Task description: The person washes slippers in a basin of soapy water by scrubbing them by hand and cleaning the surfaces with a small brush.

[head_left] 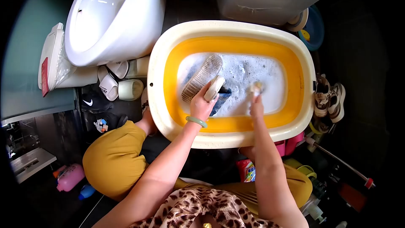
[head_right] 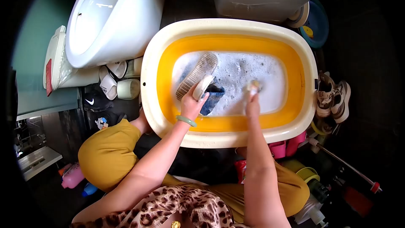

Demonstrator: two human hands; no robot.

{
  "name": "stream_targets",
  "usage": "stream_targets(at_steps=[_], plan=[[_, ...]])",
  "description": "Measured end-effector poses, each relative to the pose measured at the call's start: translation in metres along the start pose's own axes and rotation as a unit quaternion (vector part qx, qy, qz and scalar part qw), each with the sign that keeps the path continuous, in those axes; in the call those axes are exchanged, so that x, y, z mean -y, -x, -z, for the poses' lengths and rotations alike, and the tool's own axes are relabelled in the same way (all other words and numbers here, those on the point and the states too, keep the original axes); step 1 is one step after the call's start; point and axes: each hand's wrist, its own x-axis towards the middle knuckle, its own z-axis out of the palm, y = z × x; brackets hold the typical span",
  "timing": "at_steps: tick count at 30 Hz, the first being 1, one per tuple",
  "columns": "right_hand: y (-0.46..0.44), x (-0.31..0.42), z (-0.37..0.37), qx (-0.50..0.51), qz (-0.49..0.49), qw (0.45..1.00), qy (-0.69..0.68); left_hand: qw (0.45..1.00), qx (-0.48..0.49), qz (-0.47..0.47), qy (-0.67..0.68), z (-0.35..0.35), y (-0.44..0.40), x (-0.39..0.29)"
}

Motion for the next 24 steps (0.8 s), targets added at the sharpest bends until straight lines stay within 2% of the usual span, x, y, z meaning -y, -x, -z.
stream_targets(at_steps=[2,3,5,7,9,11,13,14,15,16,17,19,21,22,23,24], plan=[[0.044,0.075,0.01,0.147,-0.08,0.984,-0.066,0.999,0.014,0.027,-0.025,-0.002,-0.003,-0.002],[0.057,0.099,0.018,0.19,-0.066,0.968,-0.153,0.997,0.025,0.051,-0.047,-0.002,-0.007,-0.003],[0.072,0.153,0.044,0.155,-0.067,0.97,-0.176,0.999,0.015,0.039,-0.034,-0.007,-0.017,-0.003],[0.103,0.202,0.068,0.127,-0.074,0.971,-0.191,0.996,-0.007,0.036,-0.083,-0.006,-0.016,-0.008],[0.14,0.247,0.083,0.106,-0.012,0.952,-0.287,0.997,-0.038,0.015,-0.069,-0.017,-0.015,-0.007],[0.181,0.262,0.083,0.076,0.095,0.977,-0.177,0.994,-0.06,-0.004,-0.086,-0.023,-0.012,-0.008],[0.217,0.272,0.075,0.032,0.24,0.965,-0.102,0.998,-0.005,0.02,-0.061,-0.021,-0.009,-0.019],[0.236,0.283,0.081,0.108,0.115,0.982,-0.102,0.999,0.003,0.015,-0.037,-0.02,-0.004,-0.016],[0.238,0.28,0.077,0.099,0.138,0.985,-0.024,1.0,0.011,0.012,-0.013,-0.022,0.001,-0.01],[0.233,0.279,0.075,0.076,0.148,0.986,0.022,0.991,0.061,0.018,-0.115,-0.019,-0.004,-0.013],[0.222,0.277,0.072,0.055,0.157,0.984,0.069,0.987,0.086,0.081,-0.112,-0.019,0.0,-0.017],[0.194,0.273,0.064,0.005,0.203,0.978,0.047,0.996,0.012,-0.001,-0.083,-0.022,-0.001,-0.02],[0.143,0.237,0.04,-0.051,0.219,0.974,-0.015,0.99,-0.009,-0.087,-0.109,-0.019,-0.006,-0.01],[0.13,0.242,0.051,0.009,0.111,0.987,-0.114,0.992,-0.003,-0.077,-0.1,-0.019,-0.006,-0.005],[0.122,0.244,0.06,0.073,0.0,0.975,-0.211,0.993,0.002,-0.065,-0.094,-0.017,-0.006,0.002],[0.126,0.249,0.068,0.111,-0.011,0.962,-0.251,0.993,0.001,-0.068,-0.092,-0.016,-0.008,0.006]])
